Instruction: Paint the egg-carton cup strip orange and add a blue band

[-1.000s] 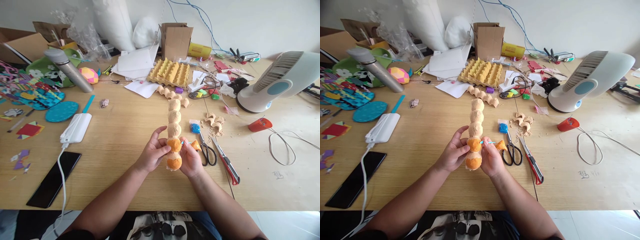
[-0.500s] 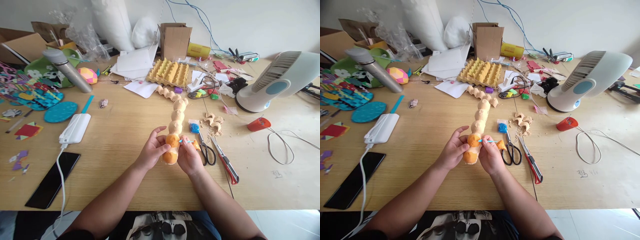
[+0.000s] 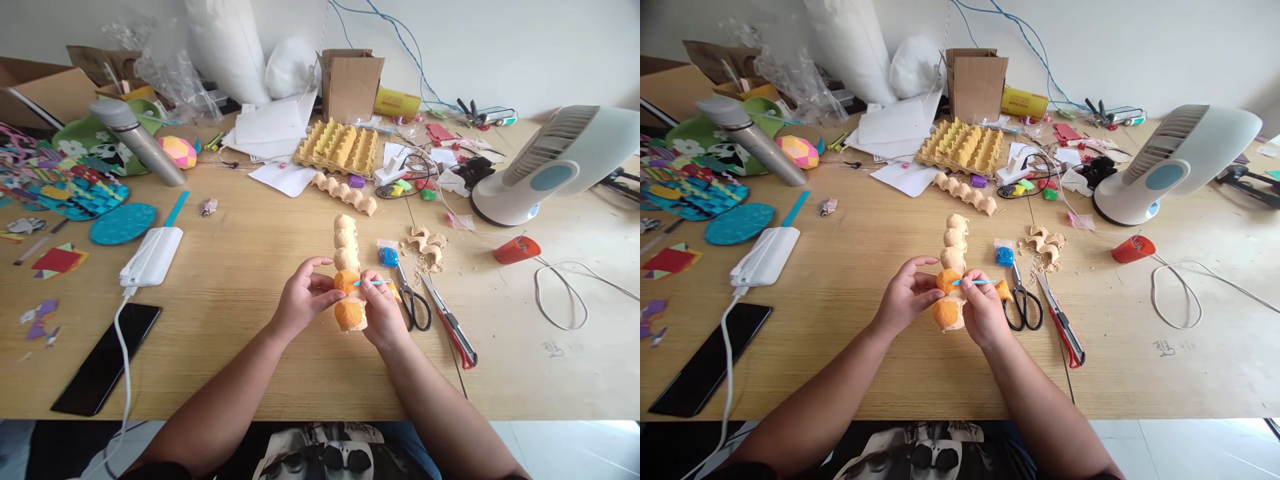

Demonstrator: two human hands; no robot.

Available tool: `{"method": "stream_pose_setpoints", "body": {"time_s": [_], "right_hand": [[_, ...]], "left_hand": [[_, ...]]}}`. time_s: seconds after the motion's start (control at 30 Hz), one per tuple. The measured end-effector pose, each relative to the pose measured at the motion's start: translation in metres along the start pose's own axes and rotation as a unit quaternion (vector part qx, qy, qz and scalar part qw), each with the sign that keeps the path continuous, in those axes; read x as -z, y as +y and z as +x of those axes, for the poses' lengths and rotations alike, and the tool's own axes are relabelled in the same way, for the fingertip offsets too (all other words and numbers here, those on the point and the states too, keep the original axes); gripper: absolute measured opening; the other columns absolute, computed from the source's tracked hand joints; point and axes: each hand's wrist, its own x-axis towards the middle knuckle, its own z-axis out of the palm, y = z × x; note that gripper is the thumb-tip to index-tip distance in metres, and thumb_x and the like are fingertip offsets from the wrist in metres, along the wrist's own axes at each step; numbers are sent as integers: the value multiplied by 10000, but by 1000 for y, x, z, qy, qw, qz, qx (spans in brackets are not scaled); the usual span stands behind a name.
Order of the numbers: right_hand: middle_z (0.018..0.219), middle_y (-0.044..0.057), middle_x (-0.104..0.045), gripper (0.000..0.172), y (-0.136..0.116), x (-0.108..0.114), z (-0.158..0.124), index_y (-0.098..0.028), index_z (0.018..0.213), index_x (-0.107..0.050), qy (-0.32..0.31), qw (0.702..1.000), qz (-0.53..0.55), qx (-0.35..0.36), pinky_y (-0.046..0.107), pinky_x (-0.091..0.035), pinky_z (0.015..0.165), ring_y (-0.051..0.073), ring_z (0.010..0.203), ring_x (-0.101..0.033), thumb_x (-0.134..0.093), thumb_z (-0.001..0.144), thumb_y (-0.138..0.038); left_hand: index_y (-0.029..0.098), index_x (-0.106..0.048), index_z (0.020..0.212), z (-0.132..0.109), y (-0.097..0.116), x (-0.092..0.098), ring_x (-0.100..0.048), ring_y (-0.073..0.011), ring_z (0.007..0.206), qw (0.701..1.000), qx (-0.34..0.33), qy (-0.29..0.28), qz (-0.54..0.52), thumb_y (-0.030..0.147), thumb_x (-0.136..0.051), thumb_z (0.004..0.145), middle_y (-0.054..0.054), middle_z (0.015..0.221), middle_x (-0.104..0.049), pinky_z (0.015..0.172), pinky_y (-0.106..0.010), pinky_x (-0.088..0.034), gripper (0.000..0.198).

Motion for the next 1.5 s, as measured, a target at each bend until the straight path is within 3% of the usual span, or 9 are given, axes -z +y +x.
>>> {"method": "stream_pose_setpoints", "body": {"time_s": [0.23, 0.4, 0.57, 1.13, 1.5], "right_hand": [[799, -20, -669, 353, 1, -2, 1, -254, 834, -660, 3, 1000, -13, 7, 290, -496, 728, 178, 766, -601, -968, 770, -414], [839, -34, -665, 374, 1, -1, -1, -252, 839, -658, 16, 1000, -3, -1, 254, -485, 683, 152, 757, -593, -978, 764, -430], [918, -21, -723, 378, 3, 0, -2, -264, 880, -623, -2, 1000, 14, -19, 255, -516, 693, 166, 815, -658, -949, 804, -441], [910, -22, -734, 385, 4, -1, 1, -265, 876, -608, -2, 998, 59, -31, 277, -559, 696, 177, 818, -694, -945, 790, -430], [895, -16, -720, 371, 5, -1, 1, -260, 855, -619, 3, 996, 78, -37, 291, -549, 692, 186, 806, -668, -949, 772, -408]], "left_hand": [[222, -590, 1347, 0, 3, -1, -797, -218, 833, 998, -26, 19, 48, 356, -979, 749, -68, 969, -840, 780, -308, -625, 726], [231, -583, 1344, 0, -1, 0, -804, -196, 839, 987, -87, 25, 132, 349, -924, 812, -57, 1005, -844, 835, -316, -649, 643], [240, -566, 1334, 0, -2, -1, -814, -193, 858, 975, -117, 18, 188, 365, -891, 843, -55, 1026, -850, 854, -321, -662, 601], [244, -536, 1204, -1, 1, -3, -819, -220, 875, 985, -75, 29, 156, 419, -886, 852, -72, 1018, -853, 827, -334, -646, 526], [247, -509, 1185, 2, 0, -3, -751, -180, 780, 998, 9, 38, 57, 397, -946, 773, -16, 909, -805, 754, -299, -563, 619]]}}
